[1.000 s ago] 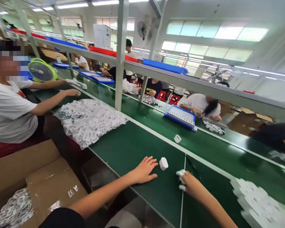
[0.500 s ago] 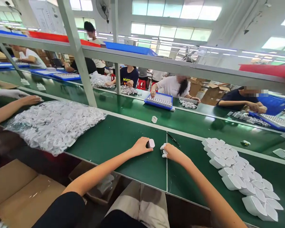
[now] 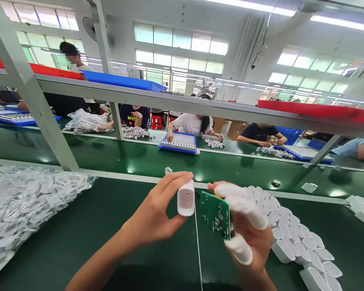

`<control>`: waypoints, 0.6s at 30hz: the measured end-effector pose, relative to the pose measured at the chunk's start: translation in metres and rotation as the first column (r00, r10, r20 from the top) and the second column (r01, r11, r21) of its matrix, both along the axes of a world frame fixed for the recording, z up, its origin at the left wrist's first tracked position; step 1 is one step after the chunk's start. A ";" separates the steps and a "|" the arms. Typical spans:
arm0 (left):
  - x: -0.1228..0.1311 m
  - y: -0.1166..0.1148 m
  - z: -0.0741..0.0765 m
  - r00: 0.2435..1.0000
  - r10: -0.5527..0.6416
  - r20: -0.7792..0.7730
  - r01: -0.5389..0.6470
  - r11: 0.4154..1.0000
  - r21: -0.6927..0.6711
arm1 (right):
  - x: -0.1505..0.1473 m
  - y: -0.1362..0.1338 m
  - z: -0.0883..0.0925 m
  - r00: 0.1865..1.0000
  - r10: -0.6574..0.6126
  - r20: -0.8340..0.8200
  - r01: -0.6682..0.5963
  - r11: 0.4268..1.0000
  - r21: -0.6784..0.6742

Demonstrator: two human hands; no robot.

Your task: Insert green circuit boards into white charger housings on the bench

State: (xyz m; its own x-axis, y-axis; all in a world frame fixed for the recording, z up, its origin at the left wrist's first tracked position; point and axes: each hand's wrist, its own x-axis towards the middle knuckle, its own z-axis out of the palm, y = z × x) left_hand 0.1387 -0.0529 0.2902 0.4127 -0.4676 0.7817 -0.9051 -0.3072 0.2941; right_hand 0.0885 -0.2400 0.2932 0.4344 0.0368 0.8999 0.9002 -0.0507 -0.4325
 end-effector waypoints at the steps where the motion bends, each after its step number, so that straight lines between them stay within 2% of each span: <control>1: 0.002 0.000 -0.001 1.000 0.012 0.006 -0.012 1.000 -0.003 | -0.001 0.004 -0.002 0.999 -0.043 0.019 0.043 0.999 0.004; 4: 0.008 0.004 -0.004 1.000 -0.001 -0.026 0.002 0.999 0.035 | -0.002 0.007 -0.008 0.981 -0.176 0.087 0.181 0.982 -0.052; 6: 0.009 0.006 -0.004 0.999 -0.018 -0.052 0.020 0.998 0.053 | -0.001 0.007 -0.011 0.967 -0.222 0.129 0.235 0.967 -0.100; 12: 0.005 0.006 0.001 0.999 0.010 -0.036 -0.007 0.996 0.084 | 0.007 0.011 -0.013 0.975 -0.186 0.121 0.208 0.957 -0.204; 18: -0.003 0.011 0.004 0.997 0.065 0.035 -0.069 0.990 0.120 | 0.013 0.019 -0.010 0.939 -0.278 0.201 0.327 0.902 -0.282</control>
State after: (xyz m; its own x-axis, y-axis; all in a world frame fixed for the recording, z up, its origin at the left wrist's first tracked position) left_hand 0.1360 -0.0420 0.2937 0.4224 -0.5315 0.7342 -0.8895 -0.3989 0.2230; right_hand 0.1017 -0.2206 0.2832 0.3272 0.2104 0.9213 0.8736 -0.4390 -0.2100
